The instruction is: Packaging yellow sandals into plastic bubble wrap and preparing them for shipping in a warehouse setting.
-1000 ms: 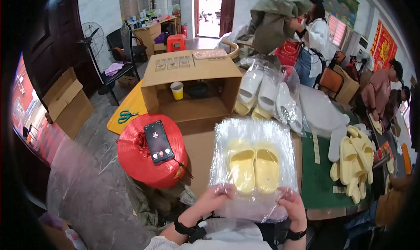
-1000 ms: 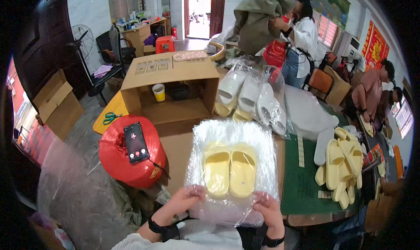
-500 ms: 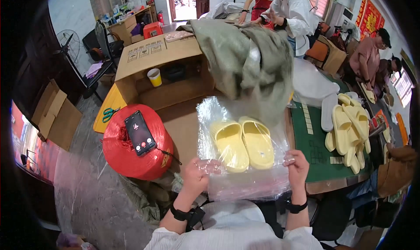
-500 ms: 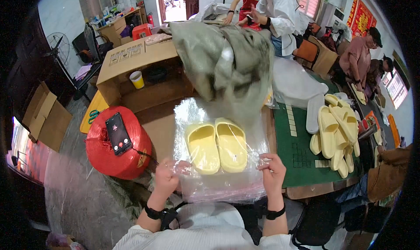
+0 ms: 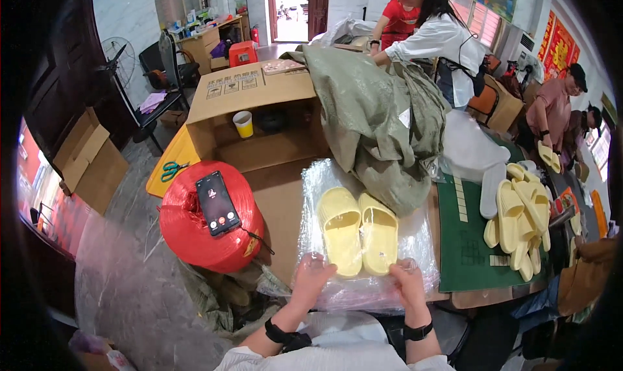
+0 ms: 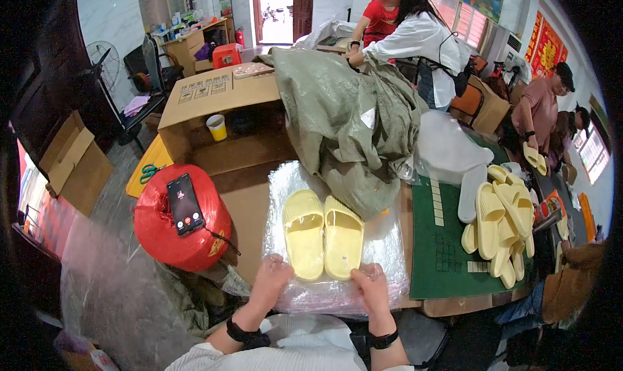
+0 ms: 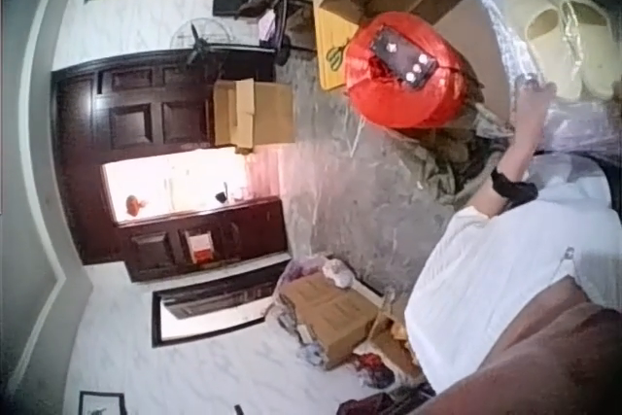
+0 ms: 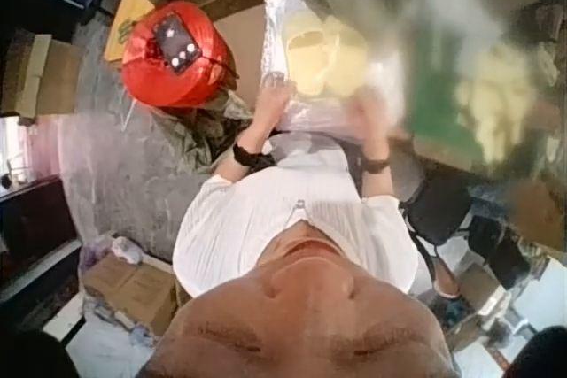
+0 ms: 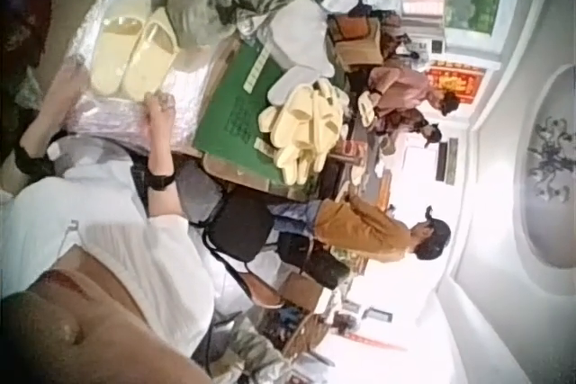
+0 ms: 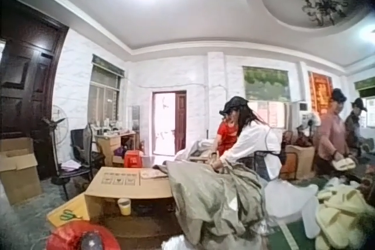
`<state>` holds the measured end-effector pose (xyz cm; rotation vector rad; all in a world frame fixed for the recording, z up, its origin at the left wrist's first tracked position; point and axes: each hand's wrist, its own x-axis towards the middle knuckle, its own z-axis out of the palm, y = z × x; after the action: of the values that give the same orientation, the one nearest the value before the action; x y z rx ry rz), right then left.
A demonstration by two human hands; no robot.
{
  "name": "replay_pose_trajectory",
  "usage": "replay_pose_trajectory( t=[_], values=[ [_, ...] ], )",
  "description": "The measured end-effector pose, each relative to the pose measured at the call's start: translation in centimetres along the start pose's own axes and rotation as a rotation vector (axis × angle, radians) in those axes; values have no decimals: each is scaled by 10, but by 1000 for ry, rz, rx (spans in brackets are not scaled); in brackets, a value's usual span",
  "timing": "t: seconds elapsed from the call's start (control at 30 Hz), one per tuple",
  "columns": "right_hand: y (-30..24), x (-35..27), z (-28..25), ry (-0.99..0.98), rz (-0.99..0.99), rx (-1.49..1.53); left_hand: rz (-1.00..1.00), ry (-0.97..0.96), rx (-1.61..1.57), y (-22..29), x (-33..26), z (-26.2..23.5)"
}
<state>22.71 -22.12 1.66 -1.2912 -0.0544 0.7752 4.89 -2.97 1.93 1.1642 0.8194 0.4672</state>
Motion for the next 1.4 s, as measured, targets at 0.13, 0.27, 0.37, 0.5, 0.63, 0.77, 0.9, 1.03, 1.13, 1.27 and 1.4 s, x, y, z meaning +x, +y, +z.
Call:
replay_pose_trajectory(
  t=[0.13,0.27,0.37,0.5,0.63,0.77,0.9,1.03,1.13,1.27,1.4],
  values=[
    [-6,-9,18,-126,-50,6,22,62,-108,14,-8,12],
    [-1,-25,25,-232,-114,-35,62,-35,-249,12,-9,7],
    [0,-31,26,-198,-128,-178,-37,-163,-417,8,-11,-2],
    [0,-44,46,-103,-250,-208,-50,-236,-610,11,-23,3],
    [16,-45,59,-21,-530,-501,-157,-403,-298,-10,-21,3],
    [34,-40,45,-152,-619,-725,-10,-392,-260,-4,-33,3],
    [3,-49,53,-485,-494,-731,-193,-252,-35,9,-41,-36],
    [-36,-35,49,-658,-722,-1119,-35,-435,-57,36,-64,-125],
    [-22,-28,43,-536,-695,-1074,-139,-487,351,27,-94,-222],
    [-15,-14,42,-445,-715,-1121,-399,-361,336,27,-157,-323],
    [-4,-12,43,-381,-699,-1124,-596,323,-5,-8,-191,-363]
  ],
)
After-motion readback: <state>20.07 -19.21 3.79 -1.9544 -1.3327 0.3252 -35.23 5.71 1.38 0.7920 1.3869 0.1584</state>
